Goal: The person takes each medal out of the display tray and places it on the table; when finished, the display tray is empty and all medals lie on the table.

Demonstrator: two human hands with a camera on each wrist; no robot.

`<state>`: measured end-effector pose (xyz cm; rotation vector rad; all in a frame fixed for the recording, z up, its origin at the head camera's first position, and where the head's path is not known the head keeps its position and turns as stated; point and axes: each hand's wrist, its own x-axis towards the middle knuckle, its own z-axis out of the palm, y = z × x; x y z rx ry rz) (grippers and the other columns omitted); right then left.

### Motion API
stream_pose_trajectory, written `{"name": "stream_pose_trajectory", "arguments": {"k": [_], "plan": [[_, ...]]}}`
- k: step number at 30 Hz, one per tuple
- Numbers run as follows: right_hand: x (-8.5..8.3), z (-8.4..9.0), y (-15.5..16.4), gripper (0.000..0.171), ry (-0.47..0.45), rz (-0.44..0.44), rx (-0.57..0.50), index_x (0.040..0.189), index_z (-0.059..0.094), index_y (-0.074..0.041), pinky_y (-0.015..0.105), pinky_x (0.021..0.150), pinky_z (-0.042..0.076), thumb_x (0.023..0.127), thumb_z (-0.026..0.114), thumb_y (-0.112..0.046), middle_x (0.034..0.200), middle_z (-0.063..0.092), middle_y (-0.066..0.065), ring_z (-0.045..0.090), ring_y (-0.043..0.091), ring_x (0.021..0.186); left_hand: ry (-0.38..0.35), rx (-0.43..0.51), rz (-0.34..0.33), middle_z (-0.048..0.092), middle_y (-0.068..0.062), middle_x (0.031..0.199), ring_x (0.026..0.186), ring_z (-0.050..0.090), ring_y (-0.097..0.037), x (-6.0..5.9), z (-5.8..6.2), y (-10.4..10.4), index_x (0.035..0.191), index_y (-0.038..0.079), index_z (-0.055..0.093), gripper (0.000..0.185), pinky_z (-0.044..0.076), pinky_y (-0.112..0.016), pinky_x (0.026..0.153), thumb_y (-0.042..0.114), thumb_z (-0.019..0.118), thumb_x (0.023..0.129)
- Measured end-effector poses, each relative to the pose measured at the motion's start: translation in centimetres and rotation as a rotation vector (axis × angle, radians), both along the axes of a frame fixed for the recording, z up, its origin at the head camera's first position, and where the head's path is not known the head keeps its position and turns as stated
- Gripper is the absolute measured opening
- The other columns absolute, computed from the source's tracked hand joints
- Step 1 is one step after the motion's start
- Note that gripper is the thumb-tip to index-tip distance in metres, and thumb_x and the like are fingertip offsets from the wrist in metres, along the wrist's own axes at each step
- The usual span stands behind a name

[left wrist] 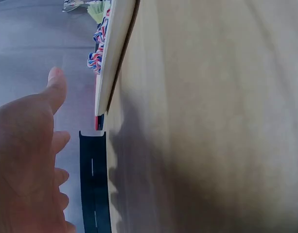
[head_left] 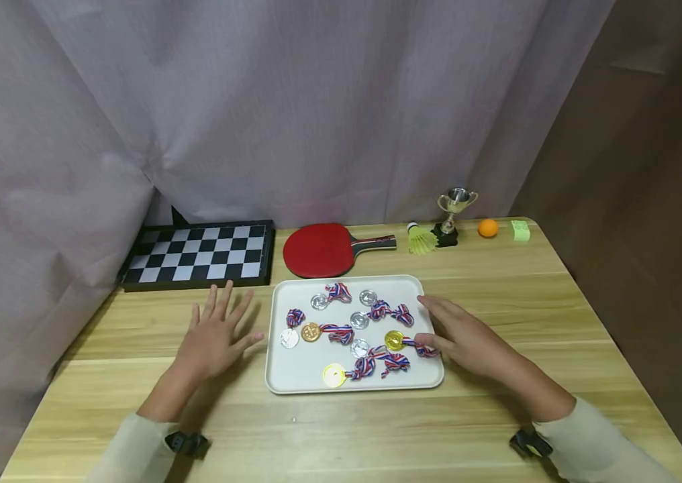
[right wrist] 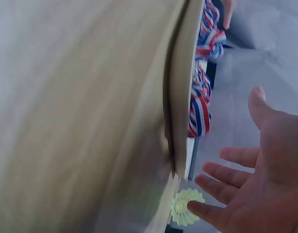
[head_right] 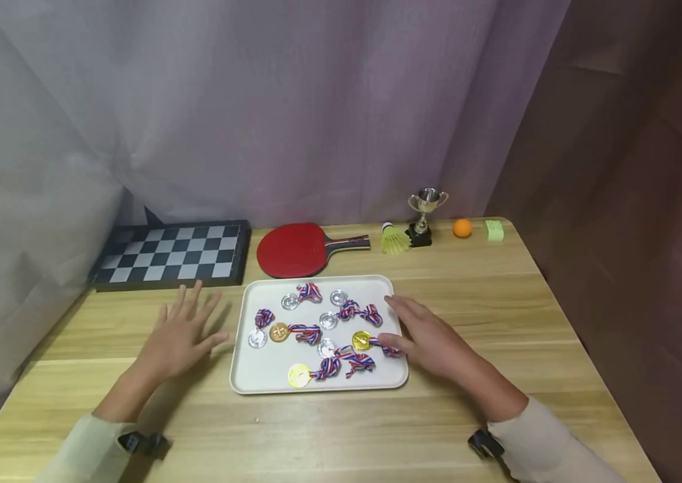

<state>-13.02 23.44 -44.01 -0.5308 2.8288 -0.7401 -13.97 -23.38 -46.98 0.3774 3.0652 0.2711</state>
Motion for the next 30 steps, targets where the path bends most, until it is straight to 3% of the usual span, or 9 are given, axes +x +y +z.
{"name": "stream_pose_trajectory", "arguments": {"k": [4, 8, 16, 21, 23, 27, 30], "plan": [[0.7, -0.4, -0.5, 0.071, 0.02, 0.01, -0.024, 0.156, 0.044, -0.01, 0.067, 0.11, 0.038, 0.1, 0.063, -0.049, 0.156, 0.044, 0.02, 0.043, 0.047, 0.141, 0.007, 0.035, -0.02, 0.004, -0.02, 0.172, 0.155, 0.003, -0.049, 0.2, -0.4, 0.1, 0.166, 0.023, 0.022, 0.086, 0.013, -0.073, 0.118, 0.072, 0.044, 0.099], [1.0, -0.9, -1.0, 0.06, 0.041, 0.035, -0.075, 0.148, 0.054, -0.008, 0.061, 0.109, 0.043, 0.099, 0.069, -0.039, 0.148, 0.054, 0.016, 0.052, 0.041, 0.136, 0.02, 0.093, -0.034, 0.006, -0.021, 0.171, 0.155, 0.007, -0.05, 0.5, -0.7, 0.3, 0.165, 0.019, 0.024, 0.083, 0.018, -0.071, 0.118, 0.065, 0.048, 0.101], [0.8, -1.4, -1.9, 0.037, 0.057, 0.104, -0.153, 0.13, 0.068, -0.007, 0.051, 0.1, 0.053, 0.096, 0.075, -0.019, 0.126, 0.068, 0.006, 0.066, 0.026, 0.116, -0.071, 0.375, -0.028, 0.011, -0.018, 0.172, 0.155, 0.017, -0.044, 1.0, -1.2, 1.5, 0.165, 0.015, 0.025, 0.074, 0.024, -0.066, 0.119, 0.043, 0.058, 0.104], [0.4, -2.0, -2.2, 0.036, 0.064, 0.124, -0.152, 0.129, 0.069, -0.005, 0.053, 0.102, 0.051, 0.095, 0.075, -0.015, 0.125, 0.069, 0.008, 0.065, 0.029, 0.116, -0.093, 0.581, -0.01, 0.027, -0.021, 0.167, 0.152, 0.027, -0.043, 1.1, -1.5, 2.5, 0.159, 0.005, 0.035, 0.067, 0.025, -0.061, 0.12, 0.024, 0.065, 0.103], [0.2, -2.2, -2.4, 0.037, 0.068, 0.126, -0.157, 0.129, 0.069, -0.005, 0.053, 0.103, 0.051, 0.094, 0.076, -0.014, 0.124, 0.069, 0.009, 0.065, 0.03, 0.117, -0.105, 0.677, 0.008, 0.036, -0.022, 0.162, 0.148, 0.037, -0.042, 1.1, -1.6, 3.0, 0.155, 0.0, 0.041, 0.061, 0.031, -0.057, 0.119, 0.013, 0.066, 0.101], [-0.3, -2.6, -2.8, 0.039, 0.085, 0.132, -0.161, 0.129, 0.07, -0.005, 0.051, 0.099, 0.053, 0.091, 0.079, -0.012, 0.118, 0.069, 0.006, 0.066, 0.027, 0.111, -0.158, 0.822, 0.078, 0.054, -0.021, 0.145, 0.128, 0.058, -0.037, 0.8, -1.6, 3.8, 0.149, -0.003, 0.05, 0.055, 0.049, -0.046, 0.108, -0.001, 0.068, 0.097], [-0.6, -2.9, -3.1, 0.039, 0.086, 0.117, -0.154, 0.127, 0.072, -0.006, 0.046, 0.094, 0.054, 0.089, 0.081, -0.011, 0.112, 0.068, 0.002, 0.065, 0.023, 0.106, -0.192, 0.874, 0.12, 0.059, -0.019, 0.134, 0.116, 0.062, -0.032, 0.6, -1.7, 4.2, 0.146, -0.003, 0.053, 0.054, 0.055, -0.034, 0.096, -0.006, 0.068, 0.094]]}}
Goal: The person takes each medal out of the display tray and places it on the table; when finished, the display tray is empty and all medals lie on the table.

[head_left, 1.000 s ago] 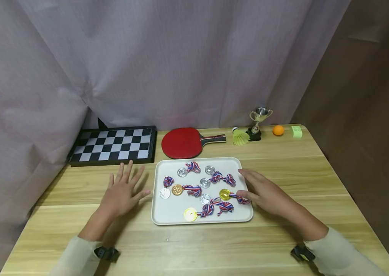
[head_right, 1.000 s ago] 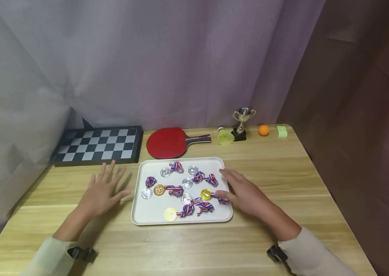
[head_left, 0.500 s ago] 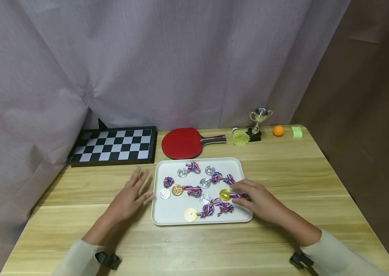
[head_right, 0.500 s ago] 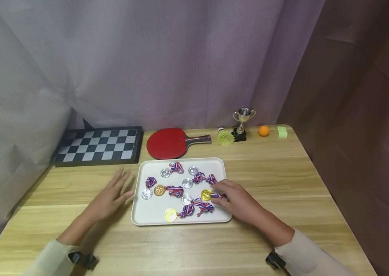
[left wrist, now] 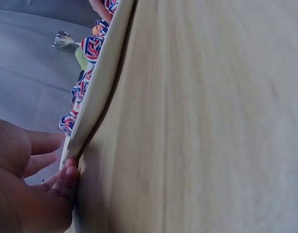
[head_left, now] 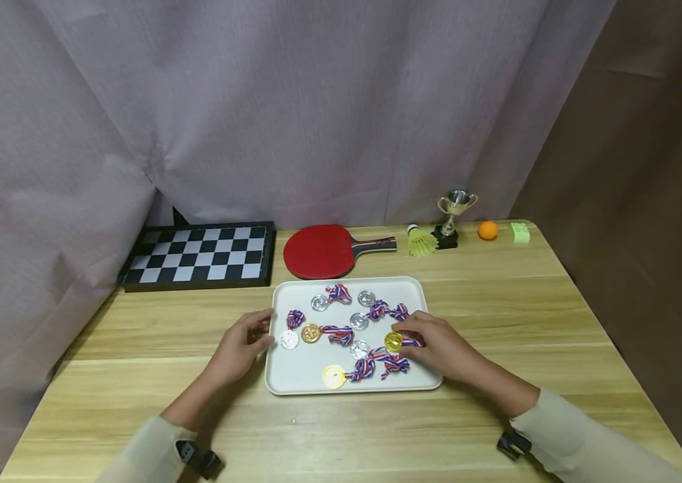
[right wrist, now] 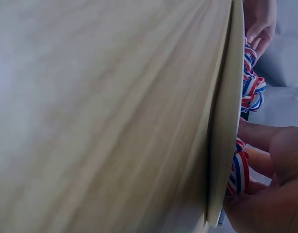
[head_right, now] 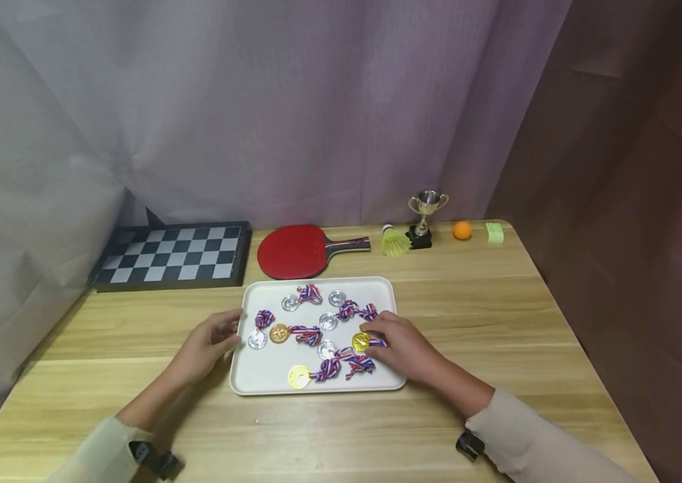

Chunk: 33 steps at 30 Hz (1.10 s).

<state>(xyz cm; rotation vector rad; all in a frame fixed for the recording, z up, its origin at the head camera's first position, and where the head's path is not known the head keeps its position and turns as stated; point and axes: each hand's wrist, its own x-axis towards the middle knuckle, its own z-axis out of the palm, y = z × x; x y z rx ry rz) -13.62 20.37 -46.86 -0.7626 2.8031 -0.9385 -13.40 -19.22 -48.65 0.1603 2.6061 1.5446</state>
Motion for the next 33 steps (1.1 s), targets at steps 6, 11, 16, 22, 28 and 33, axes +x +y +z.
{"name": "stream_pose_trajectory", "arguments": {"k": [6, 11, 16, 22, 28, 33], "plan": [[-0.2, -0.4, -0.4, 0.036, 0.0, -0.028, 0.013, 0.119, 0.075, -0.009, 0.046, 0.093, 0.054, 0.084, 0.084, -0.009, 0.108, 0.066, 0.0, 0.064, 0.021, 0.103, -0.006, 0.001, 0.004, 0.061, -0.019, 0.129, 0.109, 0.061, -0.029, -0.2, -0.4, -0.1, 0.139, -0.003, 0.061, 0.048, 0.053, -0.021, 0.082, -0.008, 0.07, 0.092], [-0.2, -0.6, -0.5, 0.036, 0.006, -0.029, 0.003, 0.114, 0.072, -0.01, 0.042, 0.092, 0.054, 0.081, 0.086, -0.008, 0.107, 0.068, 0.0, 0.064, 0.019, 0.1, 0.006, -0.019, 0.006, 0.062, -0.017, 0.13, 0.11, 0.061, -0.029, -0.1, -0.6, -0.2, 0.137, -0.001, 0.063, 0.047, 0.053, -0.021, 0.083, -0.006, 0.072, 0.091], [-0.4, -0.5, -0.6, 0.036, -0.037, -0.021, -0.035, 0.112, 0.067, -0.01, 0.032, 0.081, 0.053, 0.082, 0.084, -0.002, 0.098, 0.066, -0.002, 0.06, 0.014, 0.09, 0.016, -0.019, 0.005, 0.062, -0.018, 0.134, 0.112, 0.062, -0.03, 0.1, -0.7, -0.3, 0.136, -0.002, 0.064, 0.047, 0.054, -0.022, 0.085, -0.006, 0.072, 0.091], [-0.6, 0.1, -0.4, 0.029, -0.106, -0.021, -0.064, 0.108, 0.063, -0.014, 0.028, 0.075, 0.049, 0.088, 0.077, 0.0, 0.089, 0.061, -0.004, 0.055, 0.012, 0.083, -0.002, -0.025, 0.021, 0.061, -0.016, 0.137, 0.113, 0.062, -0.029, 0.0, -0.8, -0.4, 0.136, 0.001, 0.065, 0.046, 0.054, -0.021, 0.086, -0.004, 0.073, 0.091], [-1.1, 1.5, 0.3, 0.021, -0.265, -0.014, -0.161, 0.112, 0.064, -0.013, 0.026, 0.07, 0.05, 0.096, 0.069, -0.001, 0.095, 0.063, 0.002, 0.056, 0.016, 0.085, -0.03, -0.032, 0.031, 0.06, -0.014, 0.138, 0.113, 0.061, -0.027, 0.0, -0.7, -0.3, 0.136, 0.004, 0.066, 0.046, 0.053, -0.021, 0.086, -0.003, 0.074, 0.091], [-2.4, 3.0, 2.0, 0.017, -0.288, -0.011, -0.188, 0.115, 0.065, -0.009, 0.027, 0.068, 0.053, 0.099, 0.066, -0.003, 0.099, 0.067, 0.006, 0.06, 0.019, 0.086, -0.02, -0.026, 0.024, 0.061, -0.015, 0.136, 0.112, 0.061, -0.029, 0.0, -0.6, -0.4, 0.134, 0.002, 0.067, 0.045, 0.053, -0.023, 0.087, -0.004, 0.074, 0.091]]}}
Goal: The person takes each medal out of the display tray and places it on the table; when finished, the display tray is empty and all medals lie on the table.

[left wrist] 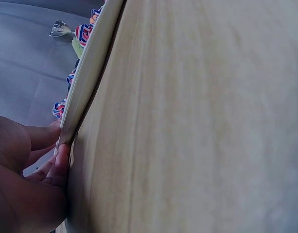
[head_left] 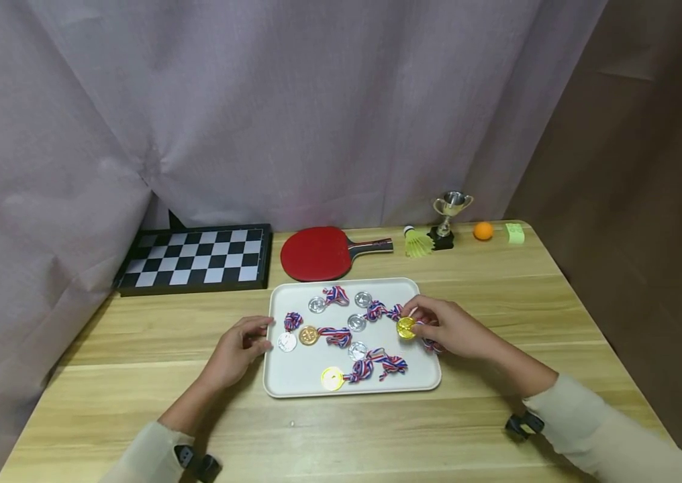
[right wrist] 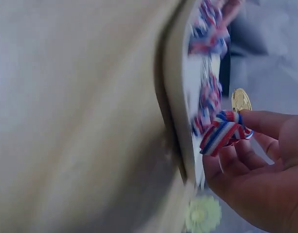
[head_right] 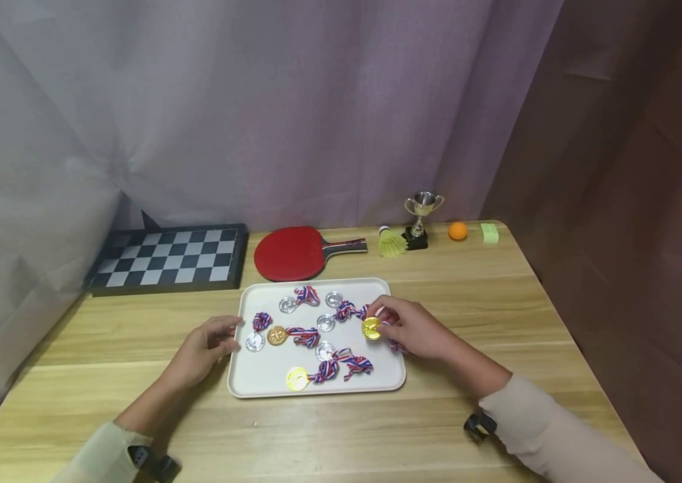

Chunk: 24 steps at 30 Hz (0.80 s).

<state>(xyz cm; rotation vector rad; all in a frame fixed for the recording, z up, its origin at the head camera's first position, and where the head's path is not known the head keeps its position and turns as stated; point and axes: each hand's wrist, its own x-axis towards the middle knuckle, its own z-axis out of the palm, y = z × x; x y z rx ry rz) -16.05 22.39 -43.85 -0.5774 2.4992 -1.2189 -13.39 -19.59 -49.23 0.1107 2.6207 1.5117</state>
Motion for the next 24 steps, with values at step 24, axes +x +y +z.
{"name": "stream_pose_trajectory", "arguments": {"k": [24], "plan": [[-12.8, -3.1, 6.3, 0.015, 0.16, -0.131, 0.14, 0.114, 0.066, 0.0, 0.032, 0.067, 0.05, 0.099, 0.062, 0.0, 0.097, 0.067, 0.017, 0.061, 0.025, 0.077, -0.001, 0.019, -0.004, 0.062, -0.015, 0.136, 0.111, 0.061, -0.028, -0.1, -0.1, -0.1, 0.133, 0.002, 0.067, 0.045, 0.053, -0.021, 0.086, -0.004, 0.075, 0.09]]}}
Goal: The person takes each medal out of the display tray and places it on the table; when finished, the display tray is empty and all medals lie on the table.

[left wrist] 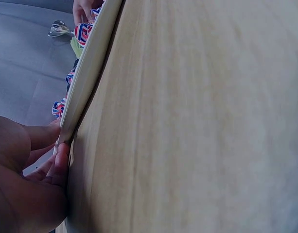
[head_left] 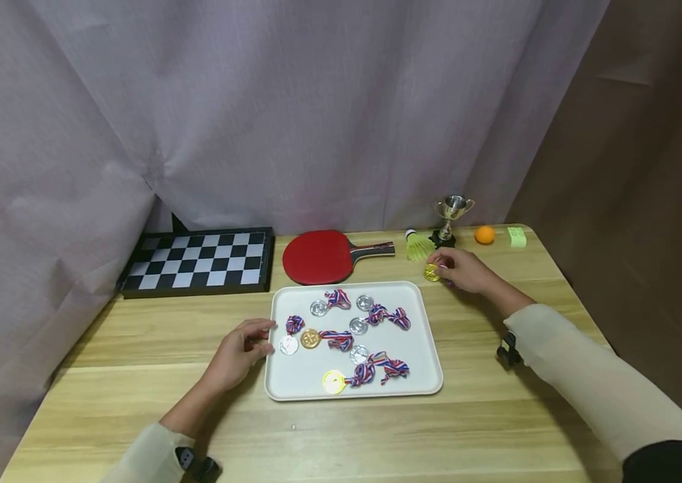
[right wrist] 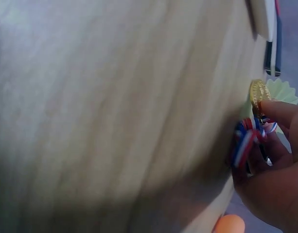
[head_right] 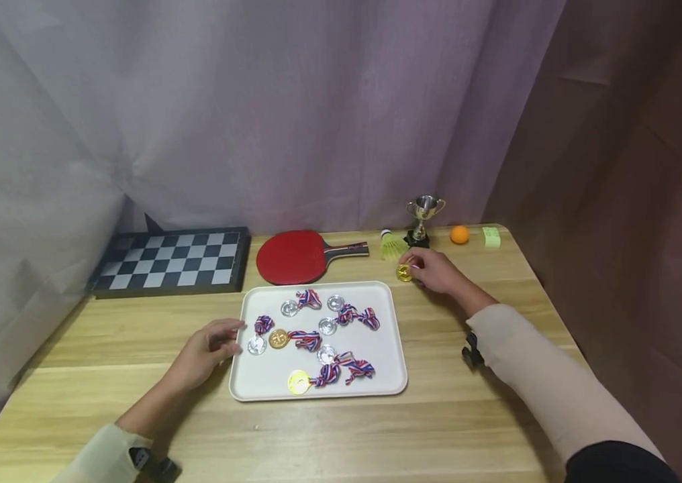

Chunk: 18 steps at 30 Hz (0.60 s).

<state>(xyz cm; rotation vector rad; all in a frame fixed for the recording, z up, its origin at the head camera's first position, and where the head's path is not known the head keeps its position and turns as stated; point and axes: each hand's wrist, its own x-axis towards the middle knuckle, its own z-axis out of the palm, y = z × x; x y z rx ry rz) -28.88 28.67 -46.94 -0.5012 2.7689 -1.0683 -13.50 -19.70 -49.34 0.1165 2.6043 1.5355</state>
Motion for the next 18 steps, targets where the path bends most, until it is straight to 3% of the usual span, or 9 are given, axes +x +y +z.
{"name": "stream_pose_trajectory", "arguments": {"k": [5, 7, 18], "plan": [[0.1, -0.7, 0.1, 0.019, 0.049, -0.004, 0.031, 0.118, 0.067, 0.0, 0.05, 0.097, 0.047, 0.1, 0.063, -0.003, 0.114, 0.068, 0.021, 0.061, 0.035, 0.107, -0.005, -0.009, -0.001, 0.062, -0.013, 0.136, 0.111, 0.061, -0.026, 0.0, -0.1, 0.0, 0.134, 0.003, 0.067, 0.045, 0.053, -0.02, 0.086, -0.003, 0.075, 0.09], [0.2, -0.9, 0.1, 0.021, 0.055, -0.004, 0.028, 0.121, 0.066, 0.002, 0.055, 0.103, 0.044, 0.101, 0.062, -0.003, 0.12, 0.066, 0.024, 0.059, 0.039, 0.115, -0.003, -0.013, 0.0, 0.062, -0.014, 0.136, 0.111, 0.061, -0.026, 0.0, -0.1, 0.0, 0.134, 0.003, 0.067, 0.045, 0.053, -0.02, 0.087, -0.003, 0.075, 0.09], [0.2, -1.4, 0.1, 0.022, 0.106, 0.003, 0.027, 0.119, 0.068, 0.006, 0.059, 0.106, 0.041, 0.099, 0.063, 0.0, 0.122, 0.065, 0.028, 0.057, 0.044, 0.118, -0.013, 0.001, 0.001, 0.061, -0.014, 0.137, 0.112, 0.06, -0.027, 0.0, -0.3, 0.0, 0.134, 0.003, 0.067, 0.045, 0.053, -0.02, 0.085, -0.004, 0.074, 0.09]]}}
